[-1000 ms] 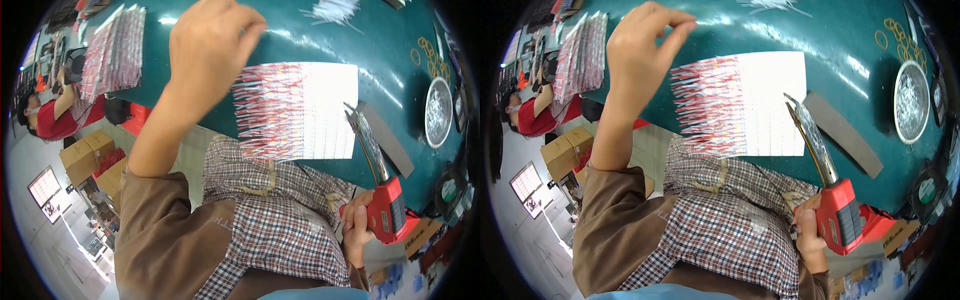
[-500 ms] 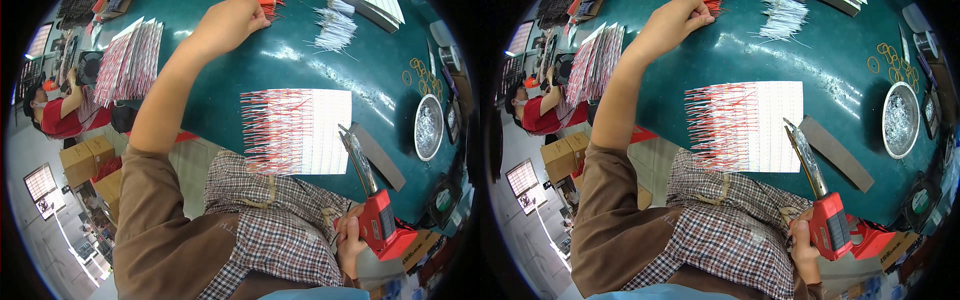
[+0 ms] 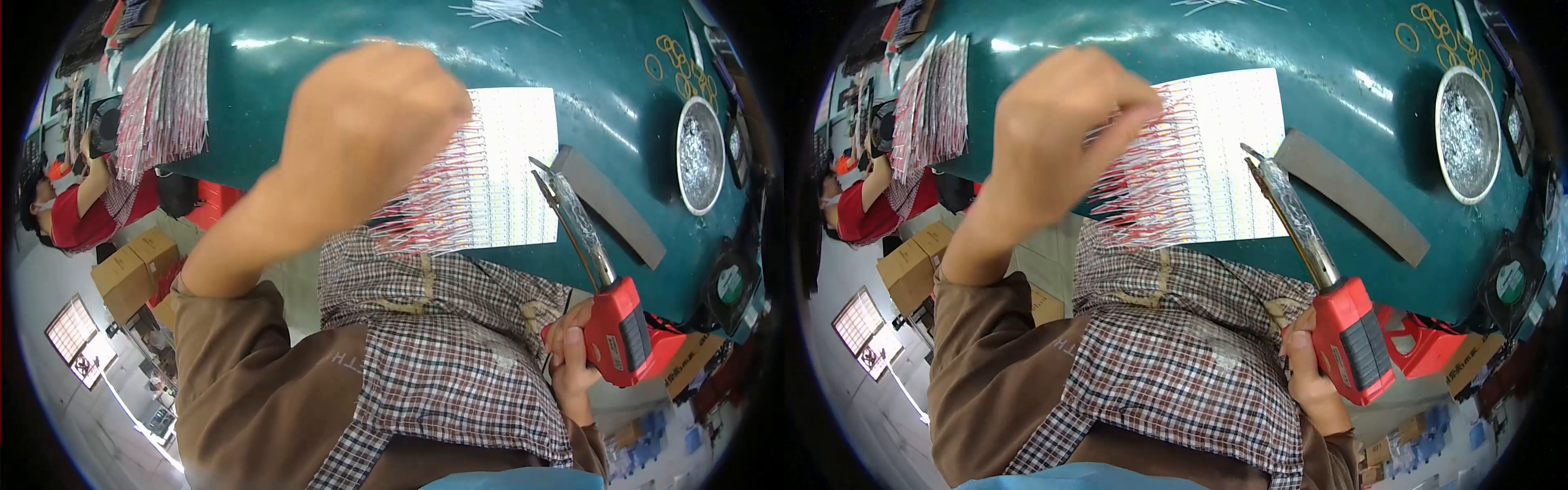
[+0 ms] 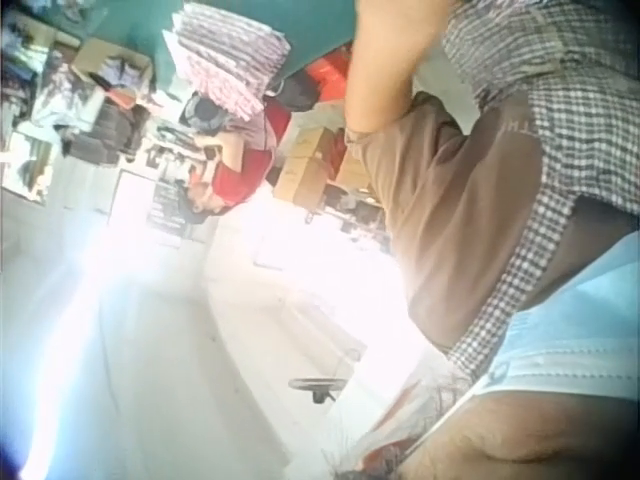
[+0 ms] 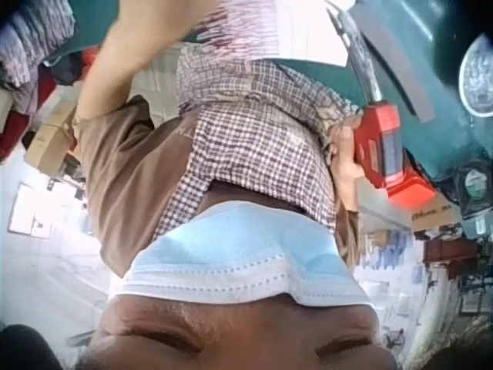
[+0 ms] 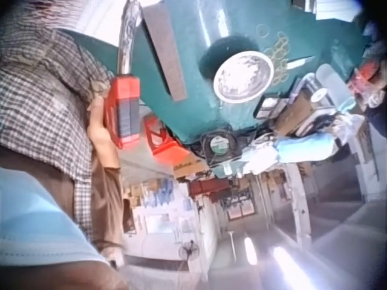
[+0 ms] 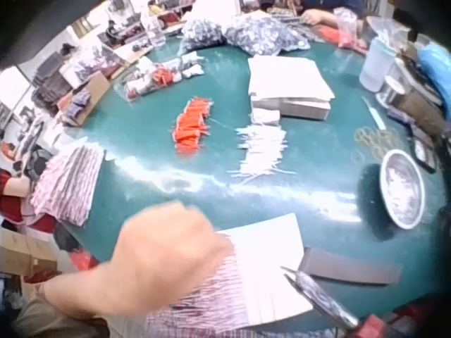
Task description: The person attaches wires to an LED board by placing the wire ends onto the board contacts and soldering them in place using a soldering gun.
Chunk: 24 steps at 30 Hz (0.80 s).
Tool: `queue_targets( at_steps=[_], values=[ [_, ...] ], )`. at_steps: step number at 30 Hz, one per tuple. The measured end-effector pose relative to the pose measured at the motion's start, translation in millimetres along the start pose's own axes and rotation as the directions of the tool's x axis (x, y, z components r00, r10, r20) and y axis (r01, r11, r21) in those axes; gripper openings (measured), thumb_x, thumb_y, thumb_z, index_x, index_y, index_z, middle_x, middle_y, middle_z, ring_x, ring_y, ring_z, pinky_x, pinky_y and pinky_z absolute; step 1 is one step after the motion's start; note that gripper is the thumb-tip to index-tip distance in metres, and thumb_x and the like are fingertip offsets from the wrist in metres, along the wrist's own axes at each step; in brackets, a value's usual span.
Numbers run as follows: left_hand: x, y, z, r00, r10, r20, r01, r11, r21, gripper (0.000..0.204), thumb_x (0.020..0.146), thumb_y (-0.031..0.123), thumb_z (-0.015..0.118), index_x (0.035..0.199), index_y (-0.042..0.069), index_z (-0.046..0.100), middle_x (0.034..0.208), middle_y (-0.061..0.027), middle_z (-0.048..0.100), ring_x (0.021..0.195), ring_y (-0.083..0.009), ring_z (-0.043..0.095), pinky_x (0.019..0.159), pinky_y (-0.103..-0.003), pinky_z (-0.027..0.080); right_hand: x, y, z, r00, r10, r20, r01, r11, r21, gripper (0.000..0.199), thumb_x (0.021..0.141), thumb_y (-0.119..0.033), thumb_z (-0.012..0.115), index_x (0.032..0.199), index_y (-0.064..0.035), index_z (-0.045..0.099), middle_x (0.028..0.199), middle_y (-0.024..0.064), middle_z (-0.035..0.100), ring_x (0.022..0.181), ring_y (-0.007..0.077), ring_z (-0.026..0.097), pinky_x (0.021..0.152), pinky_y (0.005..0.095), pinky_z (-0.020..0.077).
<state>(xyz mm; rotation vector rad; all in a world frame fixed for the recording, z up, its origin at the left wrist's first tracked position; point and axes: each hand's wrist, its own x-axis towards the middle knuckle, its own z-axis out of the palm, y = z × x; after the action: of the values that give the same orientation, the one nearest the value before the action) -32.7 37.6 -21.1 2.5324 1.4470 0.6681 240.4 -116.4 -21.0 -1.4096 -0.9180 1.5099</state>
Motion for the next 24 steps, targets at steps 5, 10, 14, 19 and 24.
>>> queue_targets(
  at_steps=[5, 10, 14, 19, 24],
  values=[
    [-32, 26, 18, 0.989, 0.144, 0.016, -0.143, 0.987, -0.079, 0.020, 0.061, 0.004, 0.069, 0.080, 0.008, 0.064, 0.069, -0.0024, 0.053, 0.063, -0.0186, 0.054, 0.054, -0.031, 0.041, -4, 2, -9, 0.994, 0.036, 0.101, -0.022, 0.989, -0.144, 0.012, 0.086, -0.009, 0.051, 0.088, 0.0001, 0.042, 0.062, 0.0033, 0.041, 0.040, 0.0072, 0.034, 0.041, 0.0231, 0.0338],
    [-39, 27, 26, 0.992, 0.113, 0.050, -0.109, 0.991, -0.079, 0.020, 0.061, 0.004, 0.070, 0.080, 0.008, 0.064, 0.070, -0.0022, 0.054, 0.063, -0.0188, 0.054, 0.054, -0.031, 0.041, -11, 3, -6, 0.994, 0.085, 0.063, -0.069, 0.973, -0.220, 0.018, 0.087, -0.012, 0.052, 0.096, 0.0020, 0.044, 0.055, 0.0003, 0.039, 0.041, 0.0072, 0.033, 0.043, 0.0234, 0.0342],
    [-41, 28, 25, 0.993, 0.099, 0.060, -0.095, 0.993, -0.072, 0.021, 0.061, 0.004, 0.070, 0.080, 0.008, 0.065, 0.072, -0.0022, 0.056, 0.064, -0.0189, 0.055, 0.055, -0.031, 0.042, -14, 6, -13, 0.985, 0.139, 0.099, -0.111, 0.962, -0.248, 0.019, 0.086, -0.010, 0.052, 0.098, 0.0022, 0.045, 0.056, 0.0005, 0.039, 0.042, 0.0070, 0.034, 0.045, 0.0232, 0.0348],
    [-41, 29, 23, 0.996, 0.074, 0.059, -0.069, 0.995, -0.076, 0.021, 0.061, 0.004, 0.070, 0.080, 0.009, 0.065, 0.072, -0.0021, 0.056, 0.065, -0.0190, 0.055, 0.056, -0.032, 0.042, -11, 7, -13, 0.983, 0.134, 0.125, -0.096, 0.958, -0.271, 0.014, 0.086, -0.008, 0.051, 0.094, 0.0012, 0.045, 0.062, 0.0029, 0.041, 0.045, 0.0077, 0.036, 0.046, 0.0236, 0.0359],
    [-41, 30, 24, 0.996, 0.063, 0.063, -0.058, 0.995, -0.087, 0.021, 0.061, 0.004, 0.070, 0.081, 0.008, 0.065, 0.073, -0.0019, 0.057, 0.065, -0.0192, 0.055, 0.056, -0.032, 0.042, -8, 8, -11, 0.974, 0.153, 0.168, -0.119, 0.974, -0.195, 0.009, 0.084, -0.006, 0.050, 0.087, -0.0007, 0.044, 0.070, 0.0055, 0.043, 0.045, 0.0085, 0.037, 0.045, 0.0244, 0.0364]
  ],
)
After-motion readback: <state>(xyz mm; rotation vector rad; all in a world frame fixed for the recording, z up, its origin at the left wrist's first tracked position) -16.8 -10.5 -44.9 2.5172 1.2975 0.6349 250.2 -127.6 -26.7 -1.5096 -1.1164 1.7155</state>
